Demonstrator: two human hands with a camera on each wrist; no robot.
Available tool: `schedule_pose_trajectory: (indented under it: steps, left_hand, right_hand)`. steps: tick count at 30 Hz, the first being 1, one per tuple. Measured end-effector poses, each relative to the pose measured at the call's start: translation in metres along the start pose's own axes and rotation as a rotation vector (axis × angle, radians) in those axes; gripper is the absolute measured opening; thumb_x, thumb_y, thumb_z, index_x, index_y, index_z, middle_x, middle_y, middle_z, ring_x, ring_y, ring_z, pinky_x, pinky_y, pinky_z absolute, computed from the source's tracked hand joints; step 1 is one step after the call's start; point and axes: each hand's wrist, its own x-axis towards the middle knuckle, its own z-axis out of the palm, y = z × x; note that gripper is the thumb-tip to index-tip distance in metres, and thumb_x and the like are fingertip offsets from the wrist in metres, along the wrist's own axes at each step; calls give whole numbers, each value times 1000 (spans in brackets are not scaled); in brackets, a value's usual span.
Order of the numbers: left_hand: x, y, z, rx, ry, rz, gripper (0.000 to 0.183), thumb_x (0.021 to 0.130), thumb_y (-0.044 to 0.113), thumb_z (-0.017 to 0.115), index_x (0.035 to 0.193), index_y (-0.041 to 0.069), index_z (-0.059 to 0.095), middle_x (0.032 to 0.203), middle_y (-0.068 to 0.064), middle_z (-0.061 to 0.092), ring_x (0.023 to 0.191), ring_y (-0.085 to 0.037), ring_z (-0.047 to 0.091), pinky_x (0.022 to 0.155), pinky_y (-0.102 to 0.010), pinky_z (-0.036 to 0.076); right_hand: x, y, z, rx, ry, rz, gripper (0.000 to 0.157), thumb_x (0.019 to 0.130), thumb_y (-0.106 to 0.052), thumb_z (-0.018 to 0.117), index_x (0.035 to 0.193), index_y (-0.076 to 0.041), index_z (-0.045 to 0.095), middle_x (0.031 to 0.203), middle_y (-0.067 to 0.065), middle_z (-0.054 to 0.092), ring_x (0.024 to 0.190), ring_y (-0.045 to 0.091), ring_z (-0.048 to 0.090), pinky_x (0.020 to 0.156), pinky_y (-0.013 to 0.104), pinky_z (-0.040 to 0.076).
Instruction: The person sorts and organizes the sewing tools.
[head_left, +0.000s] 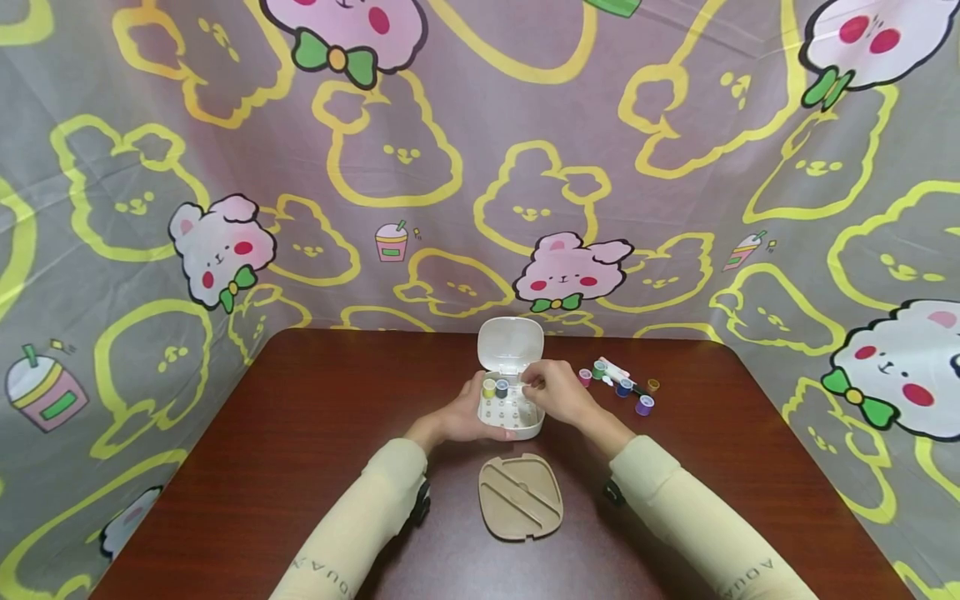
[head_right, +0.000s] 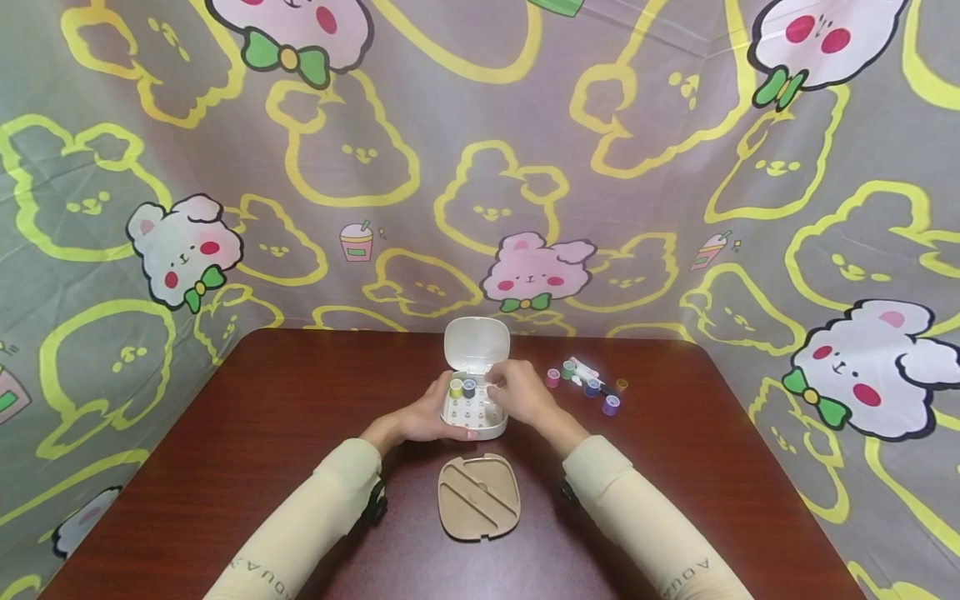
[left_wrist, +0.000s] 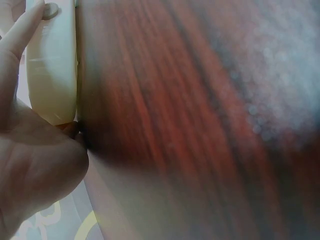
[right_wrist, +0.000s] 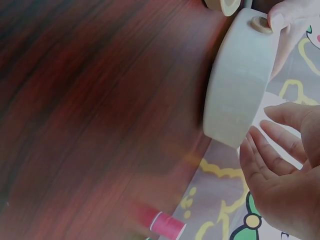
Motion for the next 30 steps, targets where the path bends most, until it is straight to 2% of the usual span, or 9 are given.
schedule_pose_trajectory:
  steps: [11,18,30]
  left_hand:
    - [2,-2,1,-7,6,-4,116,62,47,96,149,19,23,136,-9,38,120,-20,41,106,-40,36]
    - [-1,1,1,-19,0,-9,114,64,44,96,148,18,24,135,-10,39,119,-20,41,105,-41,37]
    - [0,-1,1,-25,11,4,113,63,43,97,147,18,25,133,-10,39,119,-20,41,104,-41,37]
  right_hand:
    - [-3,7,-3,3,27,2,8,85,-1,73,92,1,75,84,6,70,77,15,63,71,32,55]
    - [-6,6,-5,14,15,22,9,86,0,73,94,3,75,87,8,70,80,18,64,72,35,56]
    - [-7,9,-5,24,34,2,8,86,2,73,94,3,74,88,10,72,80,20,67,74,37,58]
